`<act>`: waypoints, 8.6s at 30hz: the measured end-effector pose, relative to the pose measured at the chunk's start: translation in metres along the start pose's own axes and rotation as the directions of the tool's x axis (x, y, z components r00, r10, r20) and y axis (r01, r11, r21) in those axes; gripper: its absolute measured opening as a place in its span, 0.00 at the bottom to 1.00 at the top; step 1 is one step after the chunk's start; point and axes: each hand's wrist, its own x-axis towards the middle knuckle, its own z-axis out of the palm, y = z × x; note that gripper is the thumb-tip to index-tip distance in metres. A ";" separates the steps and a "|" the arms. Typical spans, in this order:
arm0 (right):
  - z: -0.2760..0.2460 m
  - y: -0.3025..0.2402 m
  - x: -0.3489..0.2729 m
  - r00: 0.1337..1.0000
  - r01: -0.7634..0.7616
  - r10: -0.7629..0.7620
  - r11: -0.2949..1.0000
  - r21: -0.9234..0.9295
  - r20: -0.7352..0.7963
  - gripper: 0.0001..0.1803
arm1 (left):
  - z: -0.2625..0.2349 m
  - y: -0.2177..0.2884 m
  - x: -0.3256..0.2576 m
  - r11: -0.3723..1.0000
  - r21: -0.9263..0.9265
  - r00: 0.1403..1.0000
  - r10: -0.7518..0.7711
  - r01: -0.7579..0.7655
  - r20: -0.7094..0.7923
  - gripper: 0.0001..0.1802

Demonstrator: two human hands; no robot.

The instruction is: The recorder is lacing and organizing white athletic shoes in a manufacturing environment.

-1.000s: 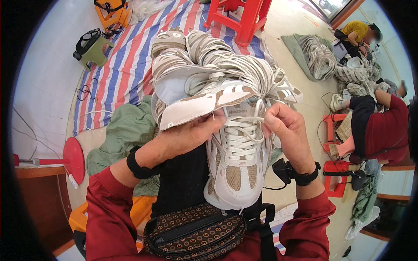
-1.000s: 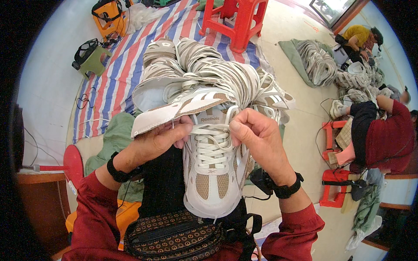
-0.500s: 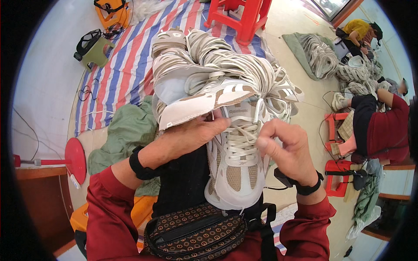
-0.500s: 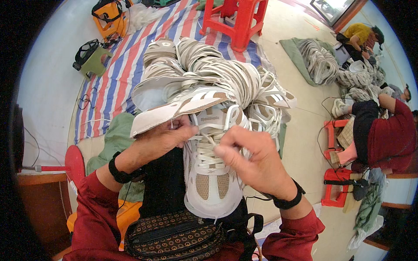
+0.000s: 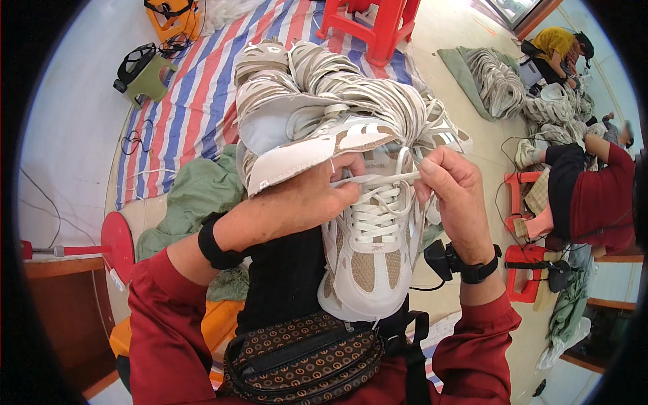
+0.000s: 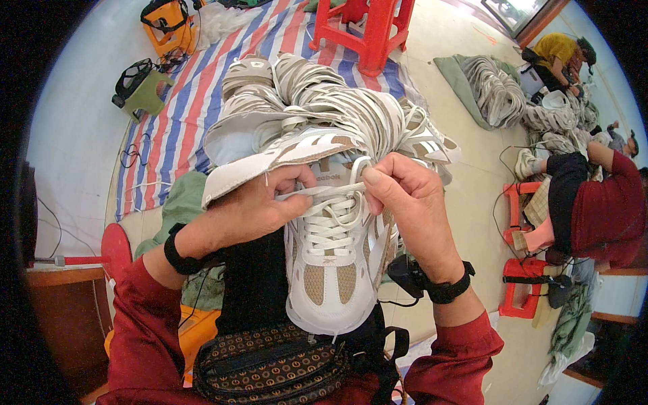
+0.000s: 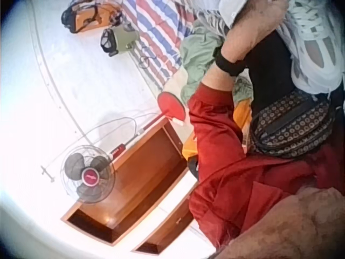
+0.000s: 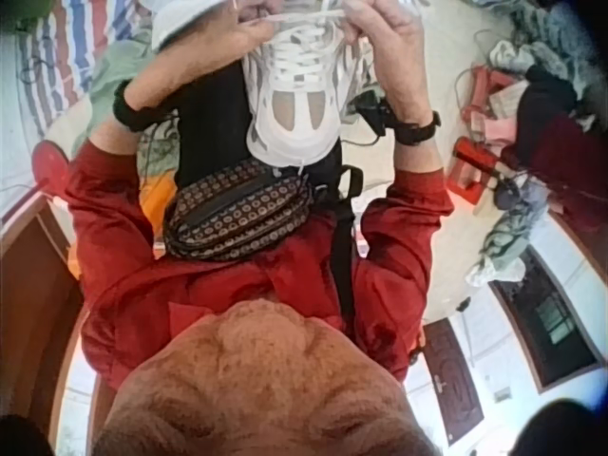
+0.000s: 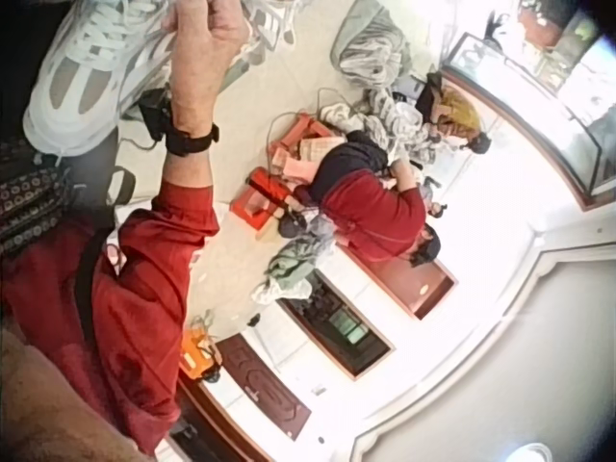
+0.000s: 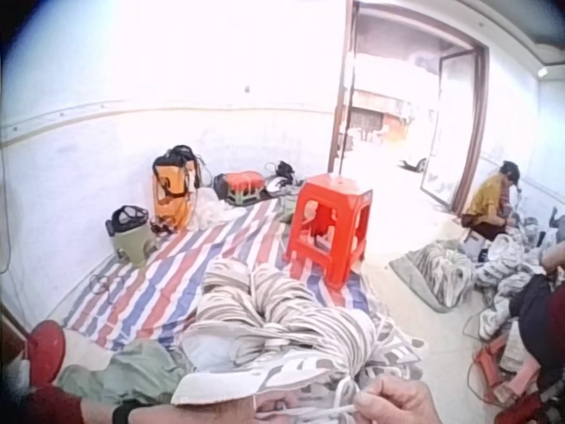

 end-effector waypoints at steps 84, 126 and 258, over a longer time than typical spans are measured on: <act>-0.167 0.123 -0.120 0.922 -0.263 -0.201 0.301 -0.917 -0.330 0.07 | -0.047 -0.148 -0.183 0.402 0.876 0.963 -0.077 0.267 -0.259 0.02; 0.013 0.033 0.001 0.921 0.227 -0.309 0.921 -0.318 -0.236 0.06 | 0.018 -0.022 -0.086 0.906 0.300 0.790 0.412 -0.299 -0.454 0.09; 0.036 0.008 0.034 0.875 0.480 -0.207 0.475 -0.737 0.437 0.03 | 0.008 -0.055 -0.002 0.928 -0.346 0.979 -0.179 0.136 -0.097 0.05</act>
